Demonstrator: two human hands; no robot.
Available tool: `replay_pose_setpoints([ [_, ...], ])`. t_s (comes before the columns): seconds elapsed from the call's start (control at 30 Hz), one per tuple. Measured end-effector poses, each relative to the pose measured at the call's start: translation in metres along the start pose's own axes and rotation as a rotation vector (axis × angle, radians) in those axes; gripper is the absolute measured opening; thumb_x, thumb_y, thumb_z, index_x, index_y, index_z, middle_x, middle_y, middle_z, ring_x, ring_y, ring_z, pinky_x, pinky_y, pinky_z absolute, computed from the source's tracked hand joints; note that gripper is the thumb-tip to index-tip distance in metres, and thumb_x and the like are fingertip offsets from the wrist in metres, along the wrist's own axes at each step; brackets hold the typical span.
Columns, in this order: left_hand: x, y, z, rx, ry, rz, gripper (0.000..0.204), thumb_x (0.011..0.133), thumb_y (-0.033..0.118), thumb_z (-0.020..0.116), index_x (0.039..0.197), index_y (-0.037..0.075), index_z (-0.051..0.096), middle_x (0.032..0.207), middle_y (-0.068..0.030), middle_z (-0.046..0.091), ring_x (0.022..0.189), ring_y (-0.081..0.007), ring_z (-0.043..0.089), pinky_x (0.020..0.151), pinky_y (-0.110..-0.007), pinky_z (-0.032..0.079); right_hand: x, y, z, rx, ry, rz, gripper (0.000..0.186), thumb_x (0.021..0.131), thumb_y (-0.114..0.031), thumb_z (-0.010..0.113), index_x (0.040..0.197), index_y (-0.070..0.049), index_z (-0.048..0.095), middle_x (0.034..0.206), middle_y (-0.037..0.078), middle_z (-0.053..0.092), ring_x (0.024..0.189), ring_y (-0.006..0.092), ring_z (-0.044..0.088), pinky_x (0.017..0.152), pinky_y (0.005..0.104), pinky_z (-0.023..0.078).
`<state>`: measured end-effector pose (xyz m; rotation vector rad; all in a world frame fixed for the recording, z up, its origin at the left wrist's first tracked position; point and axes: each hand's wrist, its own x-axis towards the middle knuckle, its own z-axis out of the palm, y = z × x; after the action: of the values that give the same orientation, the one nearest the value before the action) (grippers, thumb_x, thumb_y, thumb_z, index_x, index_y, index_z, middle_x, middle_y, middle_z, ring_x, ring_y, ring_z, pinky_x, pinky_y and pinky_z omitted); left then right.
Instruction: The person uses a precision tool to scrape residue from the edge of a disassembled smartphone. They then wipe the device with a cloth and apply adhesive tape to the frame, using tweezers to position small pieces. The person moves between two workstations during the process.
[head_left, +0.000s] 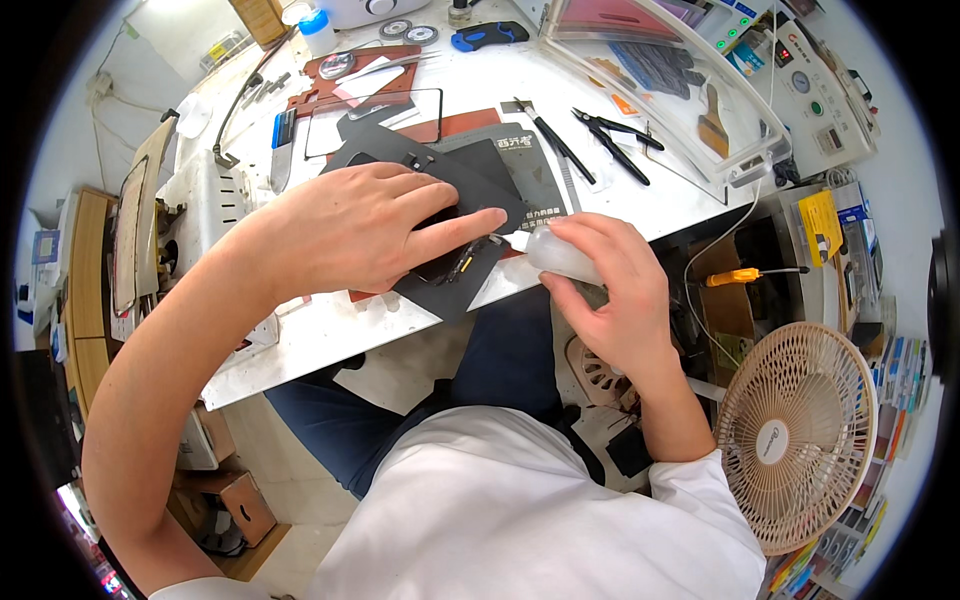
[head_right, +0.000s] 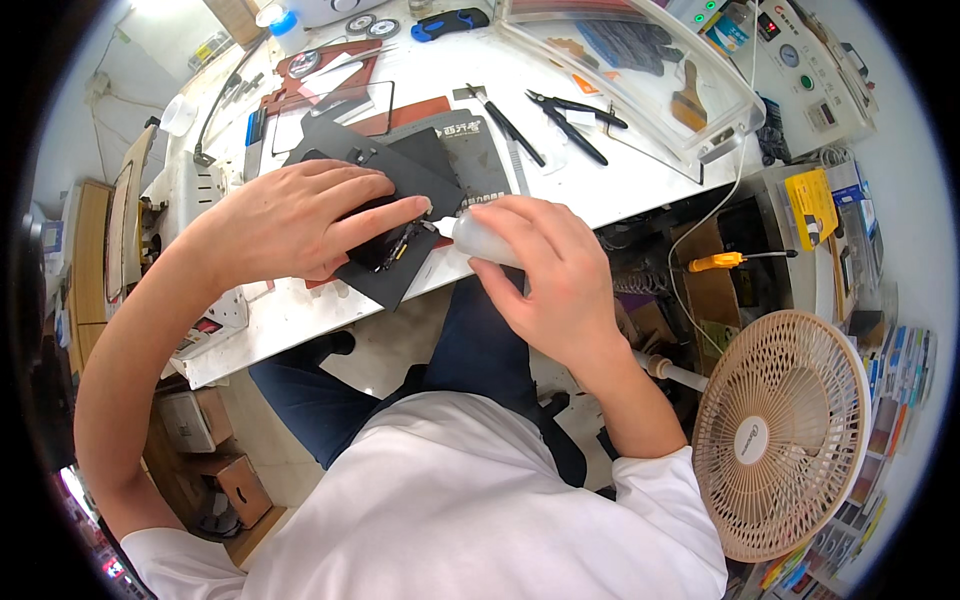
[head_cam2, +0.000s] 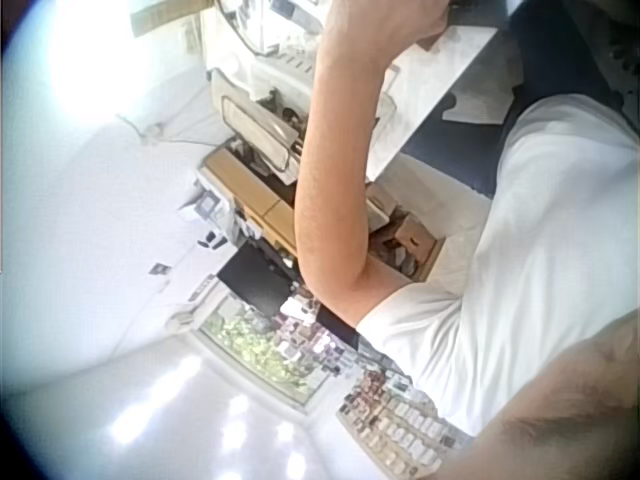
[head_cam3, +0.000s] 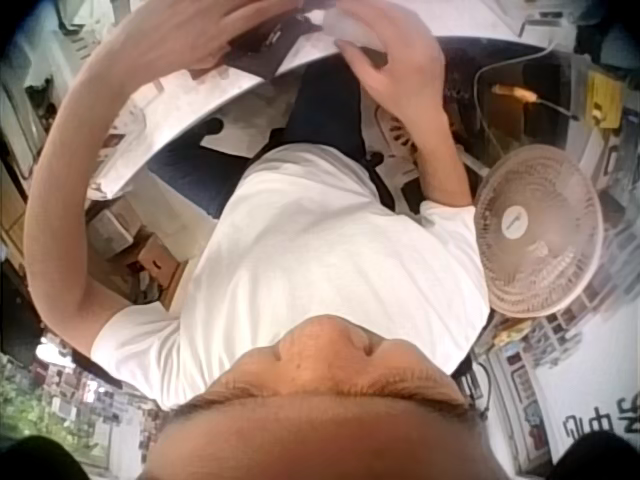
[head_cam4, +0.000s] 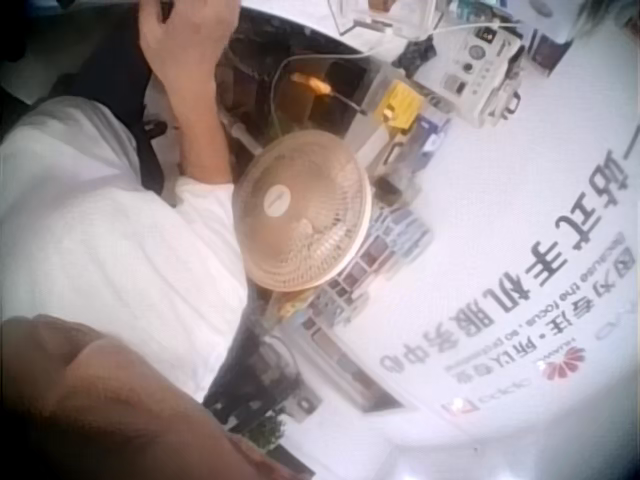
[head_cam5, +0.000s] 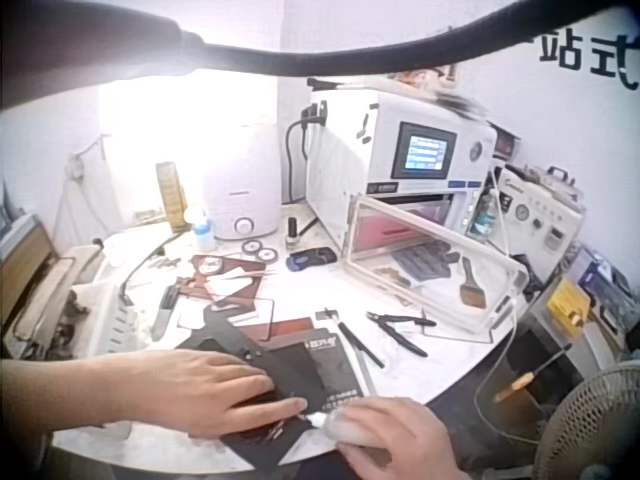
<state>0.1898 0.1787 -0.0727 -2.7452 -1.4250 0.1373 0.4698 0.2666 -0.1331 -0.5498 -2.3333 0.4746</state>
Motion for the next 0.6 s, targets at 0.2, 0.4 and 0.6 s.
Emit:
replay_pose_setpoints([
  [0.2, -0.006, -0.002, -0.005, -0.142, 0.043, -0.039, 0.095, 0.070, 0.014, 0.080, 0.156, 0.015, 0.042, 0.141, -0.0130, 0.060, 0.126, -0.0337, 0.062, 0.109, -0.044, 0.051, 0.001, 0.009, -0.002, 0.281, 0.118, 0.213, 0.051, 0.080, -0.007, 0.079, 0.129, -0.005, 0.066, 0.119, 0.011, 0.067, 0.106, 0.0225, 0.066, 0.089, 0.0341, 0.052],
  [0.4, -0.006, -0.006, -0.016, -0.296, 0.233, -0.311, 0.093, 0.075, 0.029, 0.084, 0.156, 0.013, 0.042, 0.148, -0.0143, 0.056, 0.134, -0.0369, 0.055, 0.113, -0.048, 0.044, 0.051, 0.052, 0.020, 0.416, 0.194, 0.328, 0.053, 0.084, -0.018, 0.079, 0.133, -0.003, 0.065, 0.121, 0.011, 0.068, 0.110, 0.0197, 0.065, 0.093, 0.0328, 0.052],
  [0.6, -0.042, 0.033, 0.002, -0.371, 0.284, -0.656, 0.121, 0.054, 0.031, 0.096, 0.159, 0.015, 0.038, 0.159, -0.0121, 0.045, 0.150, -0.0343, 0.038, 0.120, -0.048, 0.038, 0.151, 0.094, 0.084, 0.294, 0.084, 0.226, 0.062, 0.082, -0.030, 0.081, 0.135, -0.004, 0.064, 0.120, 0.015, 0.072, 0.110, 0.0266, 0.069, 0.096, 0.0376, 0.054],
])
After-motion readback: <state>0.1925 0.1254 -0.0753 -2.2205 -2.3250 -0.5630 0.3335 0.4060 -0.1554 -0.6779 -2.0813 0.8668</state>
